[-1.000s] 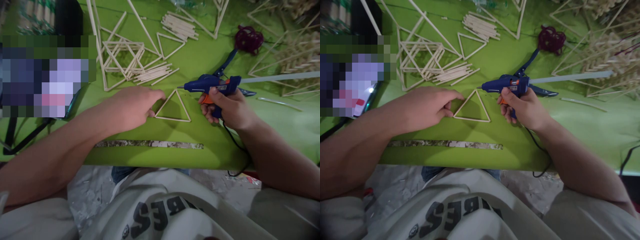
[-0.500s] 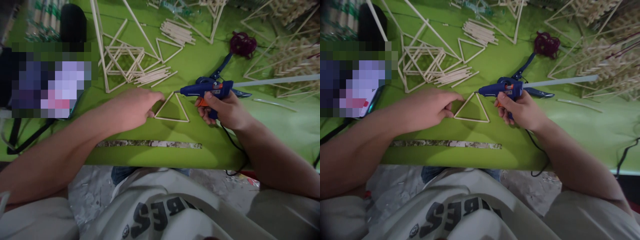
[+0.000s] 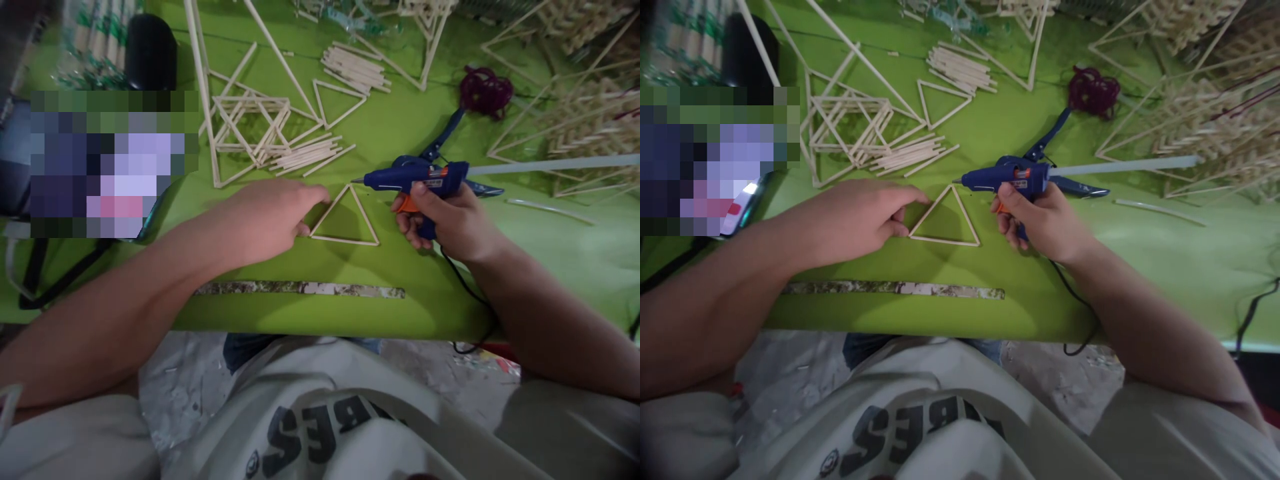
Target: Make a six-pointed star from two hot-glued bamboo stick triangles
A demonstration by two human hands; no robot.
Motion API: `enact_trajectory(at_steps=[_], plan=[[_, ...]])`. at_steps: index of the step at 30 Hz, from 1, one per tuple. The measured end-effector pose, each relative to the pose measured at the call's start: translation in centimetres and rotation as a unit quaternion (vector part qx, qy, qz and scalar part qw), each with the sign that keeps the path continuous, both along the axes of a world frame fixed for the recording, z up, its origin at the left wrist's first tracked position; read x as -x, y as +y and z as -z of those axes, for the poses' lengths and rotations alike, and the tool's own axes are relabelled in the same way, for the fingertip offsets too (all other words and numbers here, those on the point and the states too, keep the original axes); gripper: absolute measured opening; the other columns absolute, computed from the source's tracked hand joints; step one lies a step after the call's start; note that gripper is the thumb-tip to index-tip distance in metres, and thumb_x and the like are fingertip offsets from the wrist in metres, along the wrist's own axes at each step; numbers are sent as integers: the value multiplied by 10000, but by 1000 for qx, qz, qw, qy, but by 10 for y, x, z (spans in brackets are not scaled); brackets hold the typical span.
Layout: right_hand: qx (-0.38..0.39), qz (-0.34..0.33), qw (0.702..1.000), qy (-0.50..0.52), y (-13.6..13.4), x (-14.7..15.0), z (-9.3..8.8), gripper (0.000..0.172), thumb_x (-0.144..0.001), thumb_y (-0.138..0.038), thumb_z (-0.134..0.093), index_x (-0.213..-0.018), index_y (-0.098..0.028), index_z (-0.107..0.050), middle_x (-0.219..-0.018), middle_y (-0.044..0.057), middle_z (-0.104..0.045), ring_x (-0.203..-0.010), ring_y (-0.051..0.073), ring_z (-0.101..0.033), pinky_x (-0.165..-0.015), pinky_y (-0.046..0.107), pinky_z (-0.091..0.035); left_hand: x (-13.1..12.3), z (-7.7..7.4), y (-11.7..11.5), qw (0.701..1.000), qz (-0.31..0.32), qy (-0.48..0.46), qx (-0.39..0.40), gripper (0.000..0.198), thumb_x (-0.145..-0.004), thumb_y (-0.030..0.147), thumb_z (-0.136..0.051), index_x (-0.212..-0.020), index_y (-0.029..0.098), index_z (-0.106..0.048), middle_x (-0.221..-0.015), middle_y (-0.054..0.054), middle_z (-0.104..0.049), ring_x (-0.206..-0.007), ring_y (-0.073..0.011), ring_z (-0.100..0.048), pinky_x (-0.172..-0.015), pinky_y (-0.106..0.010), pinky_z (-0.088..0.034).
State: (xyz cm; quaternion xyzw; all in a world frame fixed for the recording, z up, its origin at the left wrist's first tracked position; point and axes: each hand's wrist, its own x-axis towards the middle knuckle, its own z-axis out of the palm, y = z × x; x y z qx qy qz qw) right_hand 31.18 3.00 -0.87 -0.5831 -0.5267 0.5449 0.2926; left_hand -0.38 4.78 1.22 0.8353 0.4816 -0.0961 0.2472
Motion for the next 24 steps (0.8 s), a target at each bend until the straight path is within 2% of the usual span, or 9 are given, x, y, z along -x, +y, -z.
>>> enact_trajectory(at_steps=[8,14,18,24], plan=[[-6,-29,1000,4,0,1,0,800,-761,-989,-927,-882,-216,-761,-645,-2,-697,-411,140,-609,-342,266,-406,2,-1,0,1000,-2,-11,5,634,-1055,234,-697,-1685,306,-702,-1238,-94,-884,-1032,-314,-834,-952,-398,-627],[-1,-37,999,2,-1,-5,-5,728,-845,-925,-919,-880,-214,-768,-669,7,-718,-428,125,-618,-370,257,-424,4,-1,1,1000,8,-23,8,638,-1049,259,-696,-1685,313,-700,-1258,-112,-882,-1025,-329,-830,-909,-412,-632],[-2,-44,999,-3,0,-12,-4,722,-882,-909,-907,-930,-202,-769,-680,13,-718,-445,129,-625,-376,267,-430,3,-2,1,1000,10,-11,8,654,-1052,254,-699,-1704,290,-683,-1274,-123,-883,-1053,-335,-831,-934,-416,-632],[-20,-11,1000,10,1,-20,0,658,-965,-832,-893,-986,-185,-773,-693,14,-713,-458,129,-615,-402,296,-404,2,-4,3,1000,11,-13,20,643,-1061,257,-705,-1702,307,-688,-1278,-105,-885,-1056,-330,-821,-949,-409,-602]])
